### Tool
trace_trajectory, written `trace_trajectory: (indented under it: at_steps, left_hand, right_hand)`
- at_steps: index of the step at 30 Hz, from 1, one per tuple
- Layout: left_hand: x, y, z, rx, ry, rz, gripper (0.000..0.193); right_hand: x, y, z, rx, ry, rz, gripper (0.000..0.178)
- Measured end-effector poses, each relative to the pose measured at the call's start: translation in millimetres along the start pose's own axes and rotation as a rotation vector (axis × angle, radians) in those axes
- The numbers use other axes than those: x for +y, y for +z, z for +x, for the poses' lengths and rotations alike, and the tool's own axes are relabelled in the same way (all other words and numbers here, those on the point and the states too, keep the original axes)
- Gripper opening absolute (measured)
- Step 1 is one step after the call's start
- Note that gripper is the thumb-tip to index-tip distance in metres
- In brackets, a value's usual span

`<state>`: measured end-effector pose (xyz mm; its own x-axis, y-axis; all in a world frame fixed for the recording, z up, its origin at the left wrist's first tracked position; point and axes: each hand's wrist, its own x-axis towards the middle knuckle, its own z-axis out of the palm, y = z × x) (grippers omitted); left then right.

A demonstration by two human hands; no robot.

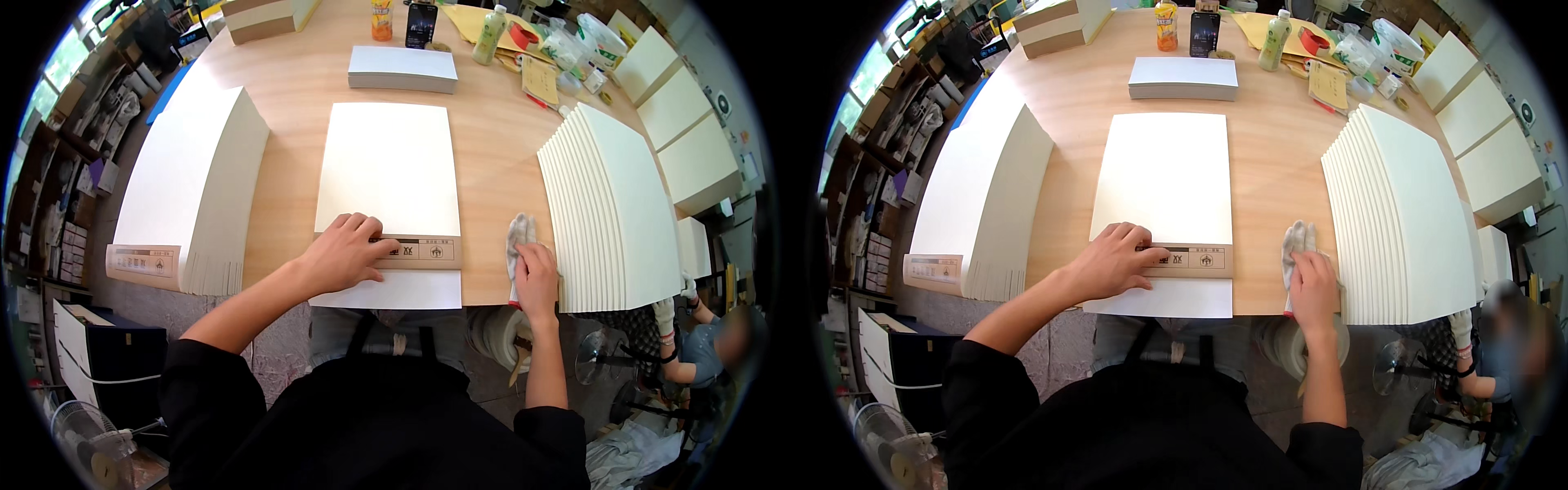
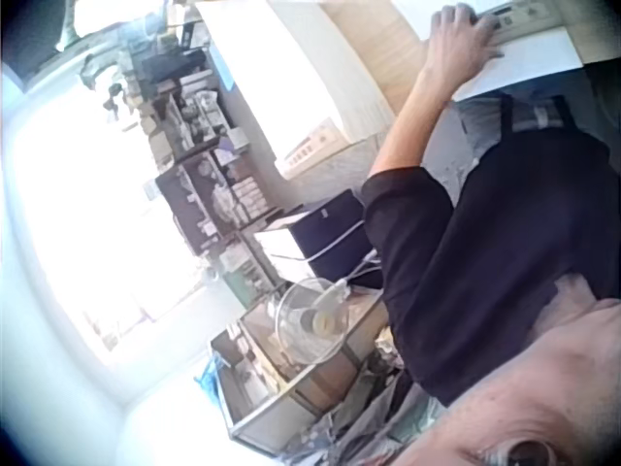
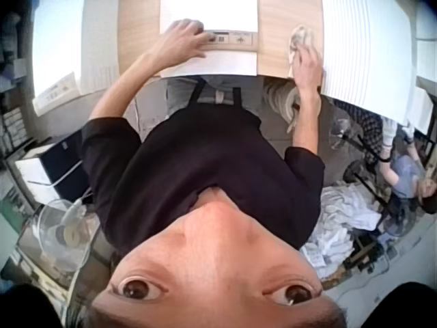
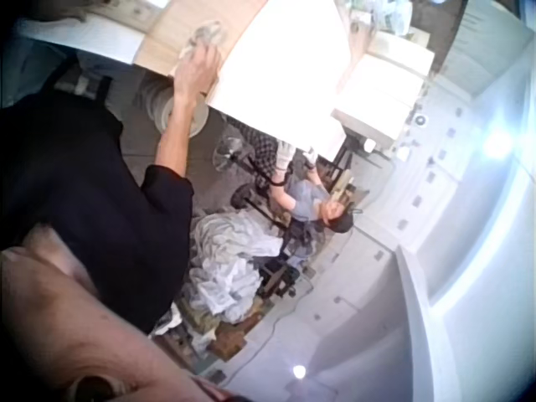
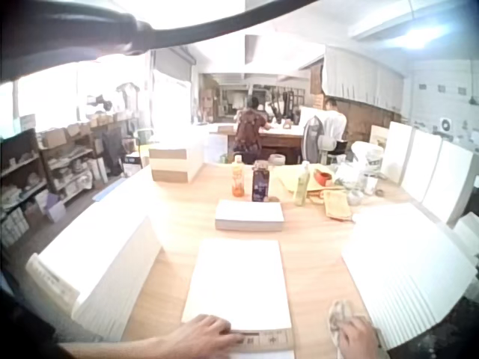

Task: The person repeatedly inserts a white cover into a paper booklet, aligns the edges, and stacks the finished unit. They occasionally use a brush to sweep the edges of a stack of booklets. The process is repeated multiple times throughout the clip.

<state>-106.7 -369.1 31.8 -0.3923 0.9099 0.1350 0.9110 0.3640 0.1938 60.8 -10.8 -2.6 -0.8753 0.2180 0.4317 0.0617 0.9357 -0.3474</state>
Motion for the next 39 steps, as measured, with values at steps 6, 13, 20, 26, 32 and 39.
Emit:
trace_trajectory:
  at_steps: [6, 13, 20, 26, 32, 39]
  left_hand:
    - [-4, -6, -2, 0.113, 0.208, 0.313, 0.022]
    - [-25, -86, 39, 0.291, -0.078, 0.352, 0.004]
    - [-18, -188, -49, 0.529, -0.012, 0.538, 0.01]
    - [-48, -173, -240, 0.749, -0.492, 0.772, 0.032]
    - [-98, -139, -378, 0.769, -0.866, 0.191, 0.065]
    - [-131, -128, -397, 0.942, -0.906, -0.426, 0.082]
  right_hand:
    - [-30, -4, 31, 0.107, 0.099, 0.225, 0.017]
    - [-69, 22, 121, -0.503, 0.856, 1.195, 0.042]
    - [-164, 135, 144, -0.483, 0.808, 1.977, 0.042]
    - [-340, 127, 193, -0.505, 0.34, 2.056, 0.037]
    - [-438, 164, 209, -0.761, 0.086, 1.3, 0.047]
    - [-437, 188, 204, -0.473, 0.061, 1.27, 0.051]
